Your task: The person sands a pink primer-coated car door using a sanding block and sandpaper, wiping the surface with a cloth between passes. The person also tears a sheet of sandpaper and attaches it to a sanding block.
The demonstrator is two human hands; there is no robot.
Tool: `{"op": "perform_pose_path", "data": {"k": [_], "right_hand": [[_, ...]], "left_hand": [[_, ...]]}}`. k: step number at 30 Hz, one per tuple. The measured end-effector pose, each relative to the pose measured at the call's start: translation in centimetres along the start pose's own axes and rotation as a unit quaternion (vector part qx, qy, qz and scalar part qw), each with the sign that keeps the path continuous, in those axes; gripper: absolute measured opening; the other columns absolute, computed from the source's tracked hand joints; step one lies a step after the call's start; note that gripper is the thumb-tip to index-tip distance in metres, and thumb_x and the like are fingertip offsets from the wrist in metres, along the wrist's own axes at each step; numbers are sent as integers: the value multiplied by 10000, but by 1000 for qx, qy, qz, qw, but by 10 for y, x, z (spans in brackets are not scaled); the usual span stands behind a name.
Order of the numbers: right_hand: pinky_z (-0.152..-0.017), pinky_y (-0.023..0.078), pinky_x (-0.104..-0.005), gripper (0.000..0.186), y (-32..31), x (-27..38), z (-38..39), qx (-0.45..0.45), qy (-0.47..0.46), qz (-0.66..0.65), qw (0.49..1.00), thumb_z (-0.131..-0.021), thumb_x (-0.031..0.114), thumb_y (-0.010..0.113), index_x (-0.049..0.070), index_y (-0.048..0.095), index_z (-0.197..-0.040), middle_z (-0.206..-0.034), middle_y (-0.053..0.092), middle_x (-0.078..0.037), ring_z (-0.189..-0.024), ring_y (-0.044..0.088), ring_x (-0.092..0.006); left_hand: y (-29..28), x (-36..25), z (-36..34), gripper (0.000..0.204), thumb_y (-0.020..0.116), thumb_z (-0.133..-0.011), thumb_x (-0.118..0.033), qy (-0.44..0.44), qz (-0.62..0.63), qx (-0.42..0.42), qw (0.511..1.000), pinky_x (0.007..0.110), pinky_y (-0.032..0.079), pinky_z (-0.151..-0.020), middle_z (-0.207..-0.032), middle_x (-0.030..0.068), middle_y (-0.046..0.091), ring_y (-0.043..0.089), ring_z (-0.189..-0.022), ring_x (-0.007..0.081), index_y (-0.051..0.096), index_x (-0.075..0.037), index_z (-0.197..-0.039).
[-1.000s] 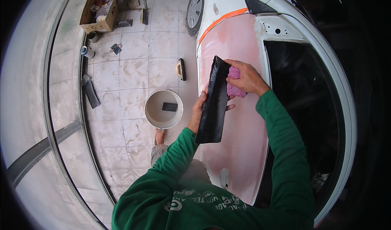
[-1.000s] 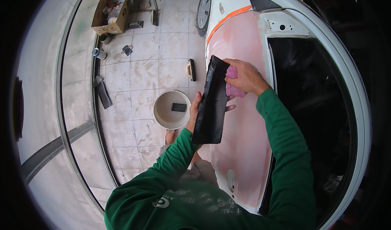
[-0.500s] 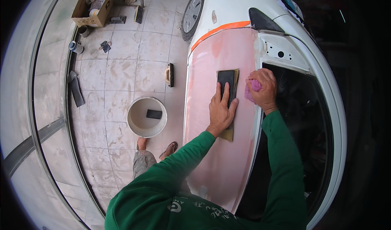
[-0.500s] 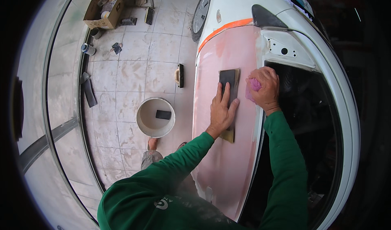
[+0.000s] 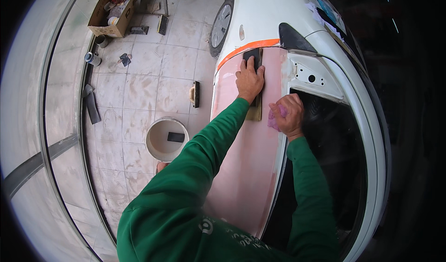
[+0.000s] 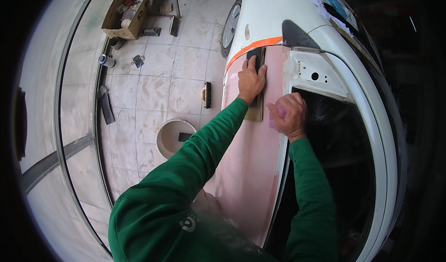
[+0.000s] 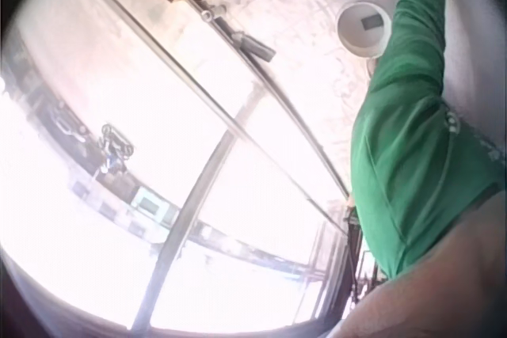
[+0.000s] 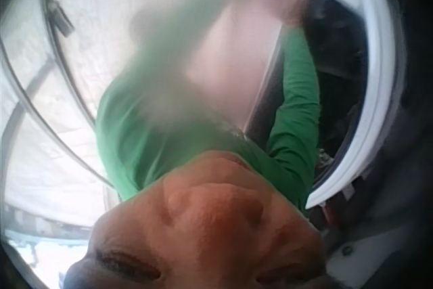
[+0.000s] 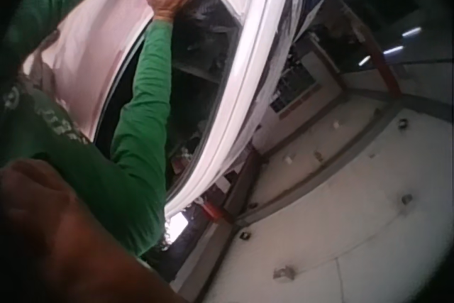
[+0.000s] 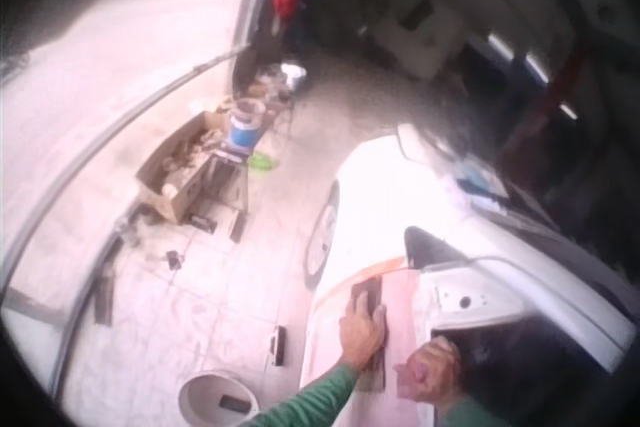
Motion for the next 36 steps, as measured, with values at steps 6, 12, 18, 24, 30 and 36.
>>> {"op": "perform_pose_path", "data": {"k": [6, 12, 18, 24, 30, 36], "right_hand": [[-757, 462, -456, 247, 1, -7, 6, -25, 2, -60, 998, -957, 190, 726, 46, 650, -771, -807, 633, -118, -836, 594, -350], [-756, 470, -463, 229, 6, -10, 12, -24, 12, -43, 999, -948, 119, 721, 15, 620, -770, -798, 613, -140, -822, 585, -368], [-762, 477, -459, 226, 7, 5, -9, -22, -36, -8, 999, -947, 105, 716, 17, 611, -767, -788, 600, -141, -814, 584, -367], [-758, 485, -449, 203, 5, 0, 13, -9, -24, 15, 1000, -944, 83, 725, 11, 617, -787, -799, 612, -139, -801, 592, -363], [-745, 480, -432, 197, 10, 8, 4, -10, -36, 13, 999, -969, 50, 713, -5, 613, -809, -795, 610, -139, -778, 585, -357], [-772, 520, -409, 182, 15, -9, 8, -12, -20, 7, 1000, -997, 94, 732, -43, 674, -894, -847, 678, -142, -805, 628, -336]], "left_hand": [[-5, -41, 32, 595, 615, -1020, -390, 102, -12, -15, 995, 582, 518, -1033, -1578, 266, 507, 591, -1186, 560, 539, -174, -1569], [2, -35, 33, 657, 625, -1003, -432, 16, -51, 55, 997, 588, 516, -1055, -1610, 250, 484, 580, -1249, 564, 509, -163, -1590], [-21, 9, -20, 620, 635, -1011, -409, -13, 6, -8, 1000, 562, 535, -1015, -1597, 257, 490, 593, -1192, 526, 534, -153, -1567], [-33, 31, 209, 663, 724, -991, -313, 53, 28, 60, 996, 517, 442, -1117, -1659, 248, 406, 541, -1255, 461, 511, -135, -1594], [-1, 110, 62, 673, 658, -1017, -398, 4, 136, 33, 990, 546, 454, -1121, -1649, 314, 385, 552, -1280, 539, 482, -111, -1600], [29, 169, -31, 849, 690, -964, -580, -46, 160, 27, 986, 490, 429, -1161, -1550, 361, 456, 519, -1372, 511, 470, -75, -1610]]}}
Point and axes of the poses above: each hand's wrist, its own z-axis away from the middle knuckle, its own y-axis out of the palm, x = y × z, the point moved 9 cm from there along -z, towards the middle knuckle
